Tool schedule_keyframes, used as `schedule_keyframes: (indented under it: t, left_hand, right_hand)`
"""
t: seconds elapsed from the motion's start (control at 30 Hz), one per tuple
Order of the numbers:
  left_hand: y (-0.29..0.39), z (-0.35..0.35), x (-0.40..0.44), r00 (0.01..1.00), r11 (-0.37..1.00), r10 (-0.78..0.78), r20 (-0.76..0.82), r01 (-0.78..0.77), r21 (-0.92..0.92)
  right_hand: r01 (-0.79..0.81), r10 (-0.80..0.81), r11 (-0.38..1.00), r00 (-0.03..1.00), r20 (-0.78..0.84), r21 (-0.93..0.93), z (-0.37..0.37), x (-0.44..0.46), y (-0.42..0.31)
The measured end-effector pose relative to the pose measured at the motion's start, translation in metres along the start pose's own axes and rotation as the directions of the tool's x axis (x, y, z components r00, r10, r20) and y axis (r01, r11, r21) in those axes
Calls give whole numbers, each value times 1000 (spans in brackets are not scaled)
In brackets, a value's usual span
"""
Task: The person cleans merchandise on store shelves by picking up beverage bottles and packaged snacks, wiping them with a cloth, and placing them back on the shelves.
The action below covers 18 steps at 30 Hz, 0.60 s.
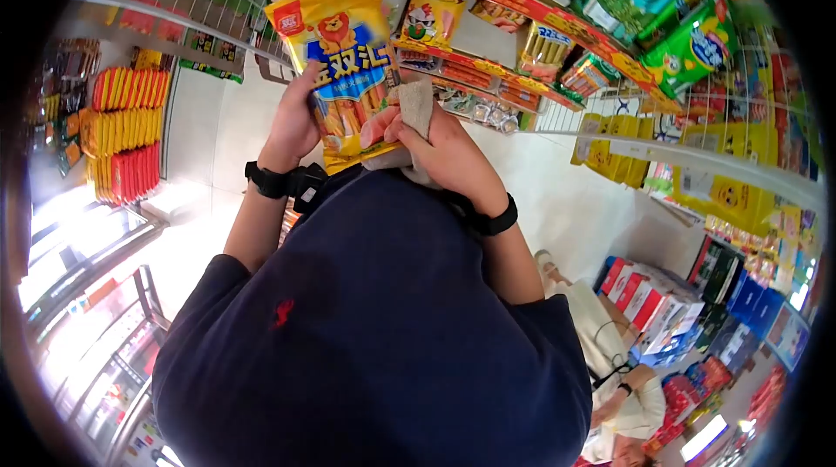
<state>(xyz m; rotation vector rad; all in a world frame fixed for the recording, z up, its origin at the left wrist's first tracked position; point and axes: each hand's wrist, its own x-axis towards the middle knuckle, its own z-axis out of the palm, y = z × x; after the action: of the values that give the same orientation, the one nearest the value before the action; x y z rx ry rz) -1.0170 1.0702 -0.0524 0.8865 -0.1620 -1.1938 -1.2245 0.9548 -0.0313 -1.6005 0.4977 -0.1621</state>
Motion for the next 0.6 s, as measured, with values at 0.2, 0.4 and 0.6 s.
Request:
schedule_keyframes:
  t: [0.2,0.4,0.6]
  left_hand:
    - [-41,0,26,990,905,-106,-90,133,404]
    - [-82,-9,75,982,893,-183,-56,190,409]
    - [-111,22,179,990,624,107,97,-142,768]
  right_hand:
    - [-61,22,980,979,-203,-188,-20,-24,38]
    - [-182,29,899,932,-361,-398,-36,-75,73]
    - [-266,124,930,876,-465,-253,-73,-134,86]
